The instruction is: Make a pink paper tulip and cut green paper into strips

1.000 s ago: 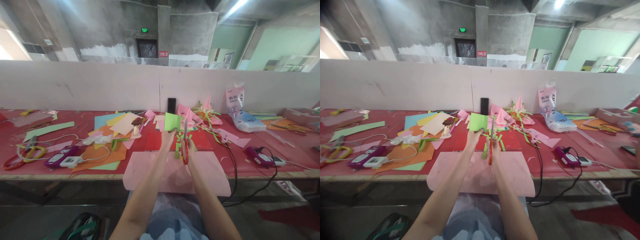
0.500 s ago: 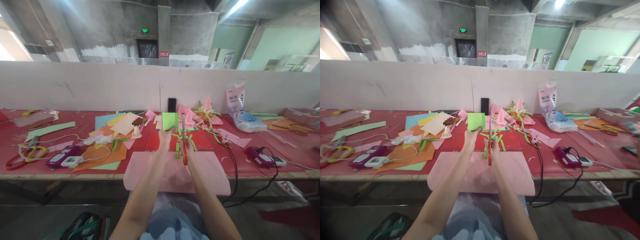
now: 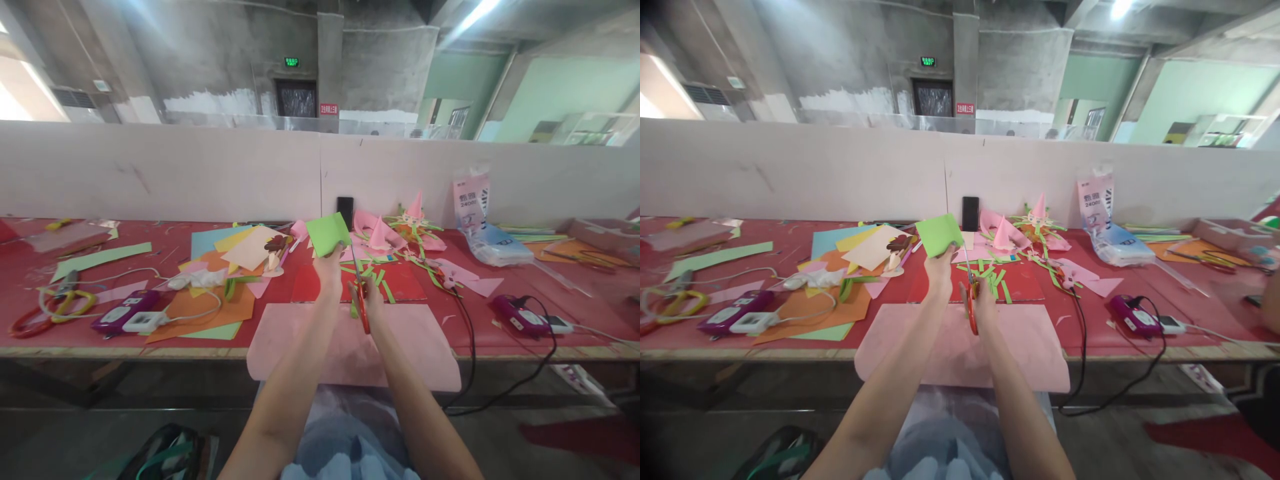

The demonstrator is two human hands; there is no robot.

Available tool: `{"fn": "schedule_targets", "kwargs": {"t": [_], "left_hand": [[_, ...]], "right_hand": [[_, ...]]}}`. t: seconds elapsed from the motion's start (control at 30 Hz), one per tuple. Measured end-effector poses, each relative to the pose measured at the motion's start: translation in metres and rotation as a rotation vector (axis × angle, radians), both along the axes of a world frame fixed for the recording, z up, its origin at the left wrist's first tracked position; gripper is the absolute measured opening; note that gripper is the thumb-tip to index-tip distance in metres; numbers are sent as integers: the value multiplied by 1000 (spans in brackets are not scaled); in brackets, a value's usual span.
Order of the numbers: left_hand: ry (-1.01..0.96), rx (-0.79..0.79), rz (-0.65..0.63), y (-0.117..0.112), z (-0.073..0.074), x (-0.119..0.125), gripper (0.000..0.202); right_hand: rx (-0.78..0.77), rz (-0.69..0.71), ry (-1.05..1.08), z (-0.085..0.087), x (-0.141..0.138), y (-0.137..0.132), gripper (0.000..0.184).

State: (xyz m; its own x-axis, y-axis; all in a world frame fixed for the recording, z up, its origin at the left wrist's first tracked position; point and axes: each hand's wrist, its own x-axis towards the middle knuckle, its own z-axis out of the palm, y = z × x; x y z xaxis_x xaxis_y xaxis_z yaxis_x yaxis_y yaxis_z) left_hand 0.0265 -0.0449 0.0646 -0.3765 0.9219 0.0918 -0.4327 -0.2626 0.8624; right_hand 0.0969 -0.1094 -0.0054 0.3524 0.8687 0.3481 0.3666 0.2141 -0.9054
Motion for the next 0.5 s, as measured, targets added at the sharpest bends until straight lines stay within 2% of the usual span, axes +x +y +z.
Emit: {"fn": "schedule_targets", "kwargs": {"t": [0.13, 0.3, 0.5], "left_hand": [[1, -3, 2, -2, 3, 2, 23], [119, -8, 6, -13, 6, 7, 26], [216, -27, -22, -19, 1, 12, 22]], "right_hand": [[-10, -29, -39, -3, 2, 2, 27], [-11, 12, 0, -1, 2, 0, 27], [-29, 11, 82, 3, 5, -3, 26]]}}
